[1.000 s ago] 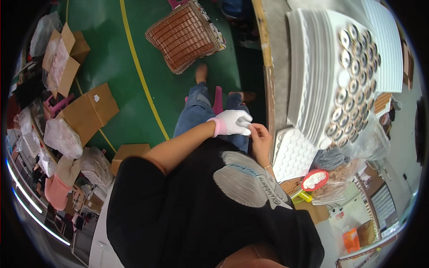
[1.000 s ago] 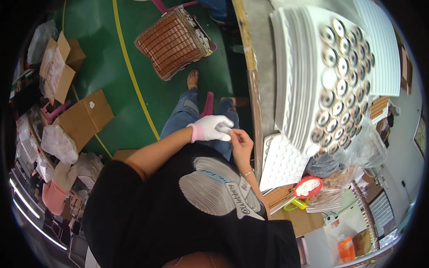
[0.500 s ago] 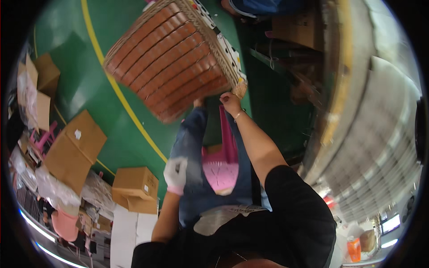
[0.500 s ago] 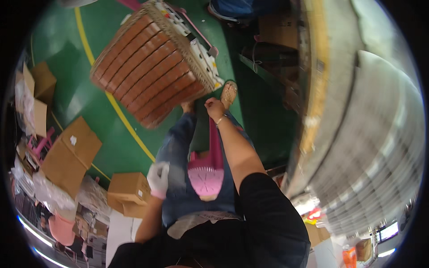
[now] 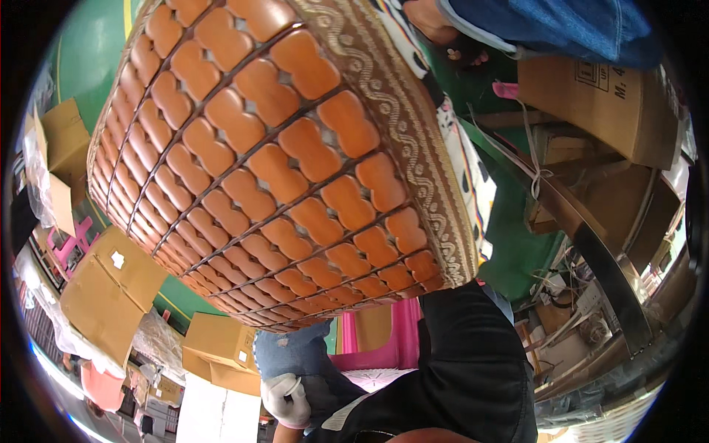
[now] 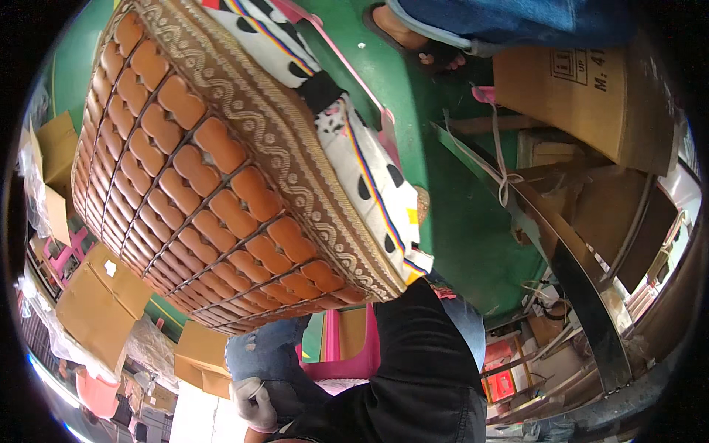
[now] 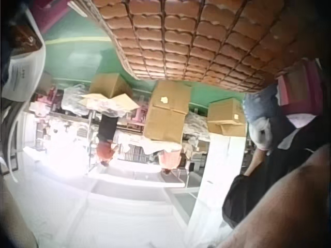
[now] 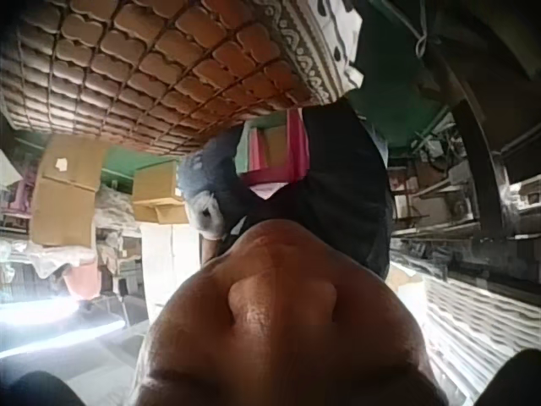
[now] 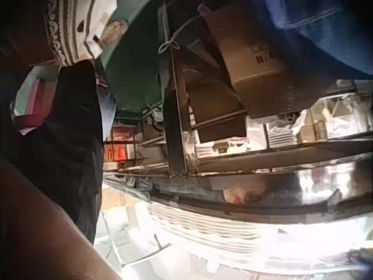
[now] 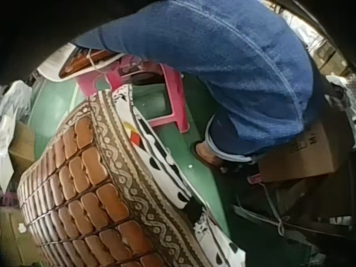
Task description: Manually placing circular components into a plastic organizer tray.
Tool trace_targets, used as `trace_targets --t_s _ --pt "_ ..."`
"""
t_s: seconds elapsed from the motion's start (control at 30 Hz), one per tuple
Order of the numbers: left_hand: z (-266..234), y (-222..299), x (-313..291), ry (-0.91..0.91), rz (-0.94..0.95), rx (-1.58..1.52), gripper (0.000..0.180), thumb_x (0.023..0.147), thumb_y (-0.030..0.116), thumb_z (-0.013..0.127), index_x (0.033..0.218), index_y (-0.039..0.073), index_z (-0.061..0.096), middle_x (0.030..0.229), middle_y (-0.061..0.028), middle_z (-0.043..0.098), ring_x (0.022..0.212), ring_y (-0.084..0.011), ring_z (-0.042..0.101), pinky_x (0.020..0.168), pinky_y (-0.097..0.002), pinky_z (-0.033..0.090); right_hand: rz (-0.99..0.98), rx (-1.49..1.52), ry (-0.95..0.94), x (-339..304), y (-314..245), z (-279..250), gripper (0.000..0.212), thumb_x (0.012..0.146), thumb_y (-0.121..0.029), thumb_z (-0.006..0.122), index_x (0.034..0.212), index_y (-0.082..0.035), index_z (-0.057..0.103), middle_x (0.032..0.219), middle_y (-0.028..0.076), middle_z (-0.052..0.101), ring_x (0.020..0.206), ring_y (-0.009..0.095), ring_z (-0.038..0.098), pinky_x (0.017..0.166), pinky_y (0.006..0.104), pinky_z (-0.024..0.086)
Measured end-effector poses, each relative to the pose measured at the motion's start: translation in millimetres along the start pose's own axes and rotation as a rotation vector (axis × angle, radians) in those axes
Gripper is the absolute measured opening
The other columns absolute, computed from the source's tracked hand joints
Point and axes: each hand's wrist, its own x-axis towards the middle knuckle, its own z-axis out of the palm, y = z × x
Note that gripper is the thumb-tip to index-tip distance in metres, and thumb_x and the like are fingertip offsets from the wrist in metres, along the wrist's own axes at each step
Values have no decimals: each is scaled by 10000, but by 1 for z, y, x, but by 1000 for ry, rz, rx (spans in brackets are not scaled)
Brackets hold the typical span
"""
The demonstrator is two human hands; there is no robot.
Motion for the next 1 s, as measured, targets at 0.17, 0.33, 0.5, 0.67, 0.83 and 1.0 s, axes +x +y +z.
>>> trace_targets --t_s 0.17,0.33,0.5,0.67,0.83,1.0 --pt "8 -4 -3 39 9 -2 82 792 57 617 849 64 558 779 -75 619 653 -234 544 640 -336 418 70 -14 -70 -2 -4 10 298 786 -309 586 882 -46 687 984 146 662 969 315 603 877 412 457" --pt "2 -3 -3 54 -4 -2 78 786 63 624 836 70 565 775 -73 620 653 -236 549 636 -333 418 169 -43 -144 -26 -5 13 304 778 -318 591 880 -48 687 989 147 662 974 318 601 881 414 454" --pt "-3 -2 3 57 38 -45 88 779 73 634 838 77 569 783 -77 630 658 -237 561 641 -335 428 262 -78 -173 -43 -14 -5 310 770 -326 596 879 -50 688 993 148 661 978 320 600 884 415 451" --pt "-7 27 21 -33 48 -176 48 788 51 628 833 67 635 814 -90 652 721 -244 609 683 -334 471 410 -90 -71 -73 -49 -91 316 762 -334 602 877 -53 688 998 148 660 982 322 598 888 416 449" --pt "1 46 28 -219 -110 -429 183 871 110 613 1030 25 649 936 -107 679 848 -192 633 784 -299 484 586 3 27 -178 -102 -191 358 682 -391 656 849 -76 680 915 163 673 890 351 630 818 437 483" --pt "-52 112 36 -445 -39 -406 237 898 135 580 1105 24 611 950 -85 673 818 -147 619 782 -285 491 447 300 -229 -309 -237 -365 418 654 -395 716 931 -86 666 887 150 671 872 338 633 807 393 493"
